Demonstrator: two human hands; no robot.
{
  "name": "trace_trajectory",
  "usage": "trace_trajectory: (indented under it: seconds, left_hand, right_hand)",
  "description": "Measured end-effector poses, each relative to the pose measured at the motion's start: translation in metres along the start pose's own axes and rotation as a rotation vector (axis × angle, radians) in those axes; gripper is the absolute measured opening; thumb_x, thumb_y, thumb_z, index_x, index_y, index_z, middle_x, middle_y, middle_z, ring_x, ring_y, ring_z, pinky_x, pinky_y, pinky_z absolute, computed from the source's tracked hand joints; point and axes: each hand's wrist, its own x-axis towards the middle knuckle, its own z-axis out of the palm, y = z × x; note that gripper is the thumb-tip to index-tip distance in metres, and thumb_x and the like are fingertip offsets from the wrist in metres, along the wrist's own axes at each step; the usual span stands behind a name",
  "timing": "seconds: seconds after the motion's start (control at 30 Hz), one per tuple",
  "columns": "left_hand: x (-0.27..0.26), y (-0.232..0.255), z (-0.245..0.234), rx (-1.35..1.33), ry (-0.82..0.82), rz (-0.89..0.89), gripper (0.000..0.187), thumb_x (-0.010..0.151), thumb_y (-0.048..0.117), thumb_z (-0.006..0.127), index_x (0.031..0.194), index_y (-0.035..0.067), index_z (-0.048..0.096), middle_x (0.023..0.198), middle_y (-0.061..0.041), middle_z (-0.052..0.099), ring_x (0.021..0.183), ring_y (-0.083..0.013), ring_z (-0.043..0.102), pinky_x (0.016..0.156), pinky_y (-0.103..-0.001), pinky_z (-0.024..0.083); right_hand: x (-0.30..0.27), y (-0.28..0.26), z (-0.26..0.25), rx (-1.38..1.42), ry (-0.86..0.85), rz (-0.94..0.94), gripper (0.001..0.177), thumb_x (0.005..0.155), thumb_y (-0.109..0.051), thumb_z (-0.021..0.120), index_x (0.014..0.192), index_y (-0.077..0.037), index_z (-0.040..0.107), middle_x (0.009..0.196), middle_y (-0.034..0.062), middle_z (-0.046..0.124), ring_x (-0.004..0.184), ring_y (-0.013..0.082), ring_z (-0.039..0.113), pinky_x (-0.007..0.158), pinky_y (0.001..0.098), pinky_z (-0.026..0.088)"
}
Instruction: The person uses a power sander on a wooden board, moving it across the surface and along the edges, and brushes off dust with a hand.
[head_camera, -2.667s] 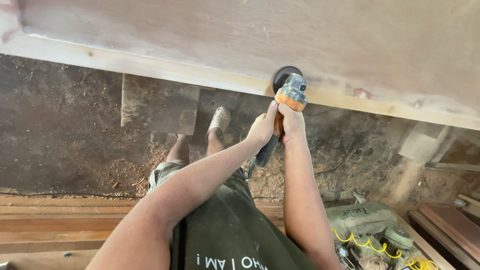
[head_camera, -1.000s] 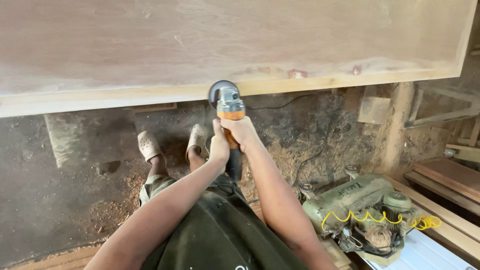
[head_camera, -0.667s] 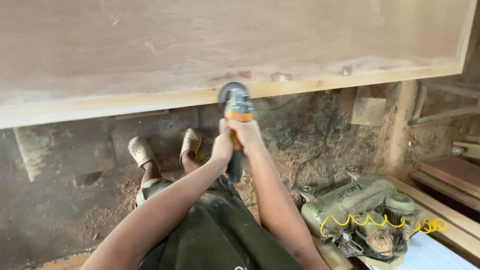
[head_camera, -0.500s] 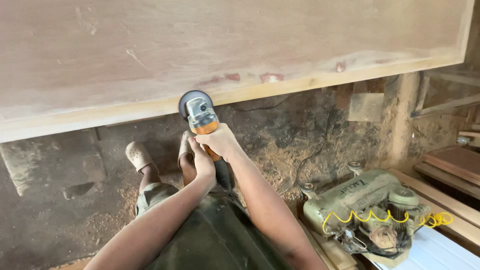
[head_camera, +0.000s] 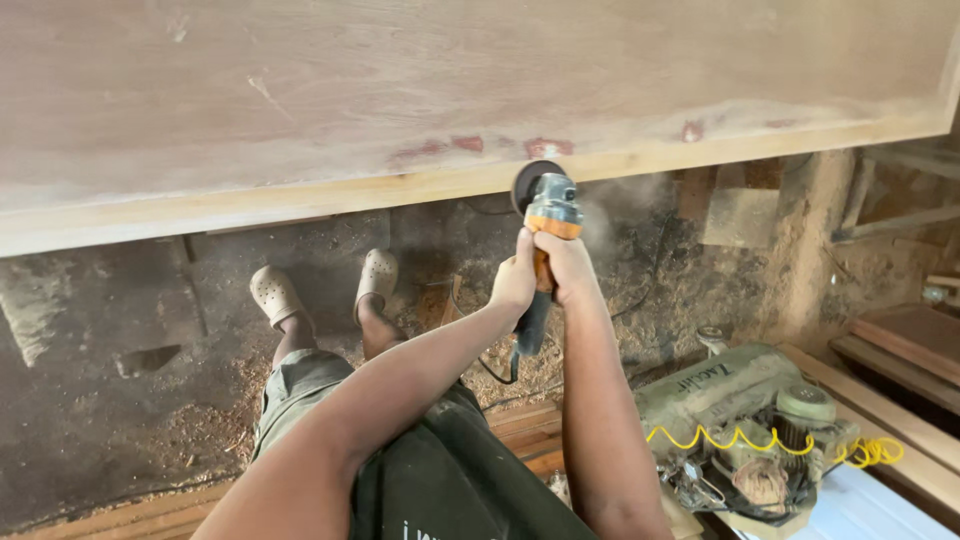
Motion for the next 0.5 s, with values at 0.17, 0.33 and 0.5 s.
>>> trace_trajectory:
  seconds: [0.17,0.33,0.5]
  left_hand:
    - [0.006,0.011,-0.018,-0.067,0.079,0.105,0.093,0.095,0.076,0.032,0.114,-0.006,0.072,0.104,-0.014,0.074,0.097,-0.0209,0.067,0.088,-0.034,0.050]
    - [-0.012,0.017,-0.074,-0.162,0.098,0.144,0.090,0.096,0.074,0.032,0.115,-0.004,0.071,0.105,-0.013,0.074,0.100,-0.0216,0.068,0.090,-0.037,0.051]
    - [-0.051,0.022,-0.144,-0.159,0.173,0.106,0.087,0.098,0.073,0.029,0.118,-0.001,0.070,0.108,-0.012,0.073,0.103,-0.0216,0.066,0.092,-0.036,0.048]
  right_hand:
    - [0.020,-0.002,0.025,-0.061,-0.025,-0.004,0.024,0.084,-0.007,0.069,0.107,0.000,0.071,0.093,0.0066,0.071,0.080,0.0198,0.070,0.069,0.0342,0.055]
    - [0.012,0.009,0.085,-0.109,-0.065,0.009,0.024,0.082,-0.007,0.069,0.106,-0.001,0.072,0.092,0.0052,0.071,0.080,0.0189,0.070,0.069,0.0341,0.056]
    - [-0.020,0.024,0.162,-0.135,-0.148,-0.054,0.028,0.080,-0.005,0.069,0.107,-0.003,0.073,0.097,0.0035,0.074,0.086,0.0163,0.072,0.076,0.0312,0.057]
